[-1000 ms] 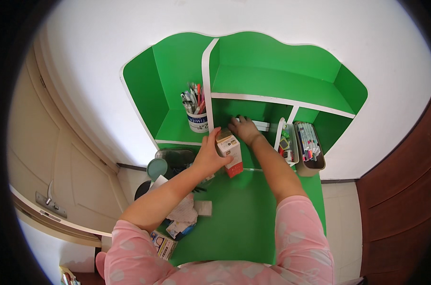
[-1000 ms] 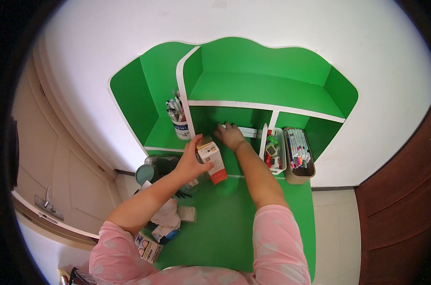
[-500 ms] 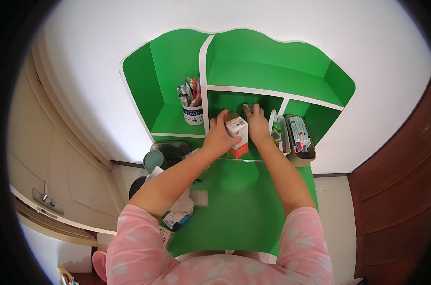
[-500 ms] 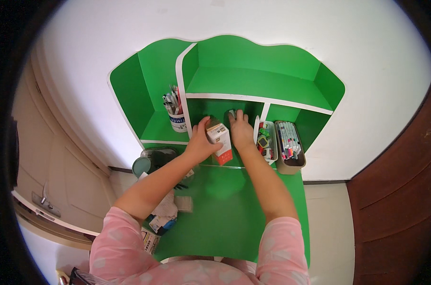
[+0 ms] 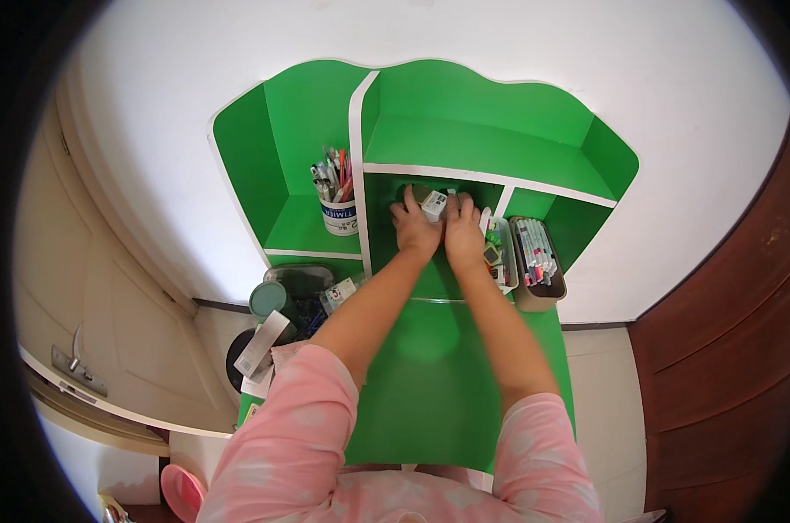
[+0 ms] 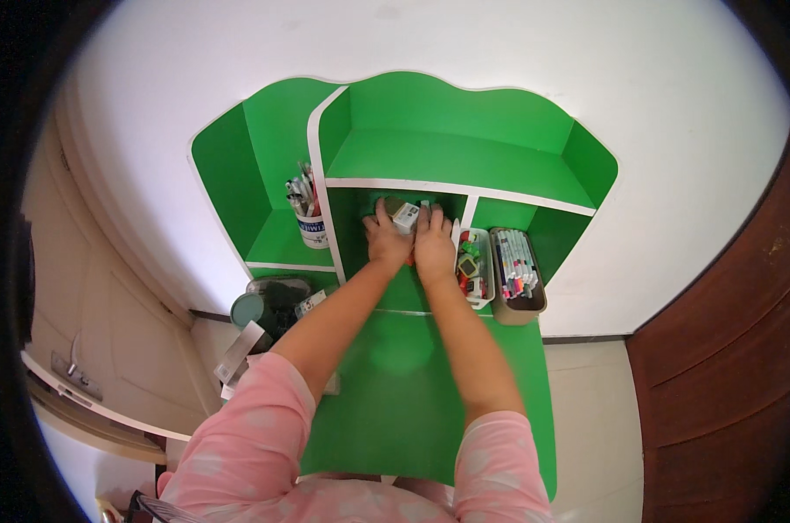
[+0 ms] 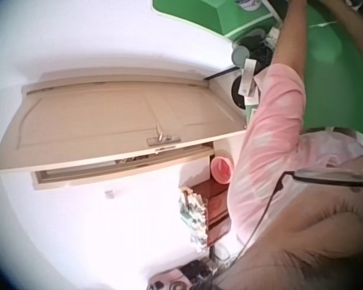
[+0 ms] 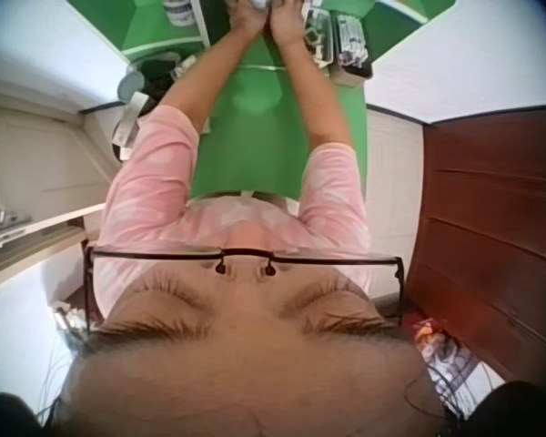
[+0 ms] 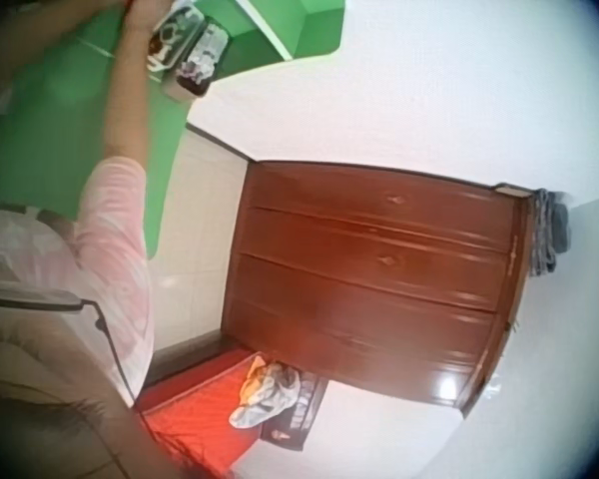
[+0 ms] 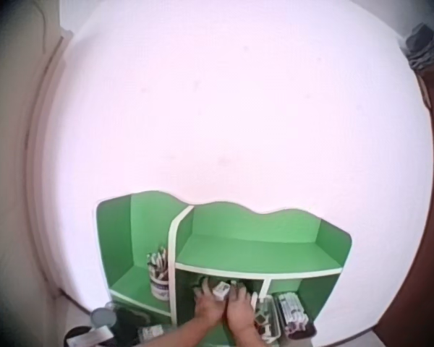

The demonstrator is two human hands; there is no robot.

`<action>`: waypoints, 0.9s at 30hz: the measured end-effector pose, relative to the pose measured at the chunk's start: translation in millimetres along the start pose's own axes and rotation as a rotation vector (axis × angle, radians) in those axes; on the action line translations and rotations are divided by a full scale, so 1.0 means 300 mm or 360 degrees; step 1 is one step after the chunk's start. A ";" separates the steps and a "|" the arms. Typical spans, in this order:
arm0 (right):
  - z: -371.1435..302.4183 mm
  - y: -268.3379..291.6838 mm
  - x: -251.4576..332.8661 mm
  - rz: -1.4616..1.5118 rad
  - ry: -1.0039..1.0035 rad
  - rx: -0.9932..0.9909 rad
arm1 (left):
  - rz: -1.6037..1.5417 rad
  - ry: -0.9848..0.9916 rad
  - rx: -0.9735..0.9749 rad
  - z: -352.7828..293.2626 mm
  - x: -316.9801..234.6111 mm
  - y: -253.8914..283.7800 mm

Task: The person organizes various boxes, containers, and stationery items on a green desk, placing items onto shelves and inside a jar, then wipes the desk surface with a cloth.

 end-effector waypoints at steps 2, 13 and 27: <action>-0.008 -0.023 0.002 -0.0026 -0.0037 0.0042 | 0.0046 0.0010 0.0049 0.002 -0.010 -0.012; -0.087 0.069 0.045 0.0223 0.0367 -0.0077 | -0.0115 -0.0038 0.0268 0.025 0.136 -0.061; -0.193 -0.233 -0.098 0.0945 -0.1026 0.0056 | 0.0136 0.0395 0.0652 0.028 0.117 -0.203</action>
Point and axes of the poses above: each hand's wrist, its own z-axis towards the middle knuckle, its own y-axis out of the back of the hand, x = y × z, the point moved 1 cm from there along z, towards the middle knuckle, and after that the axes turned 14 degrees about z, right-handed, at the moved point
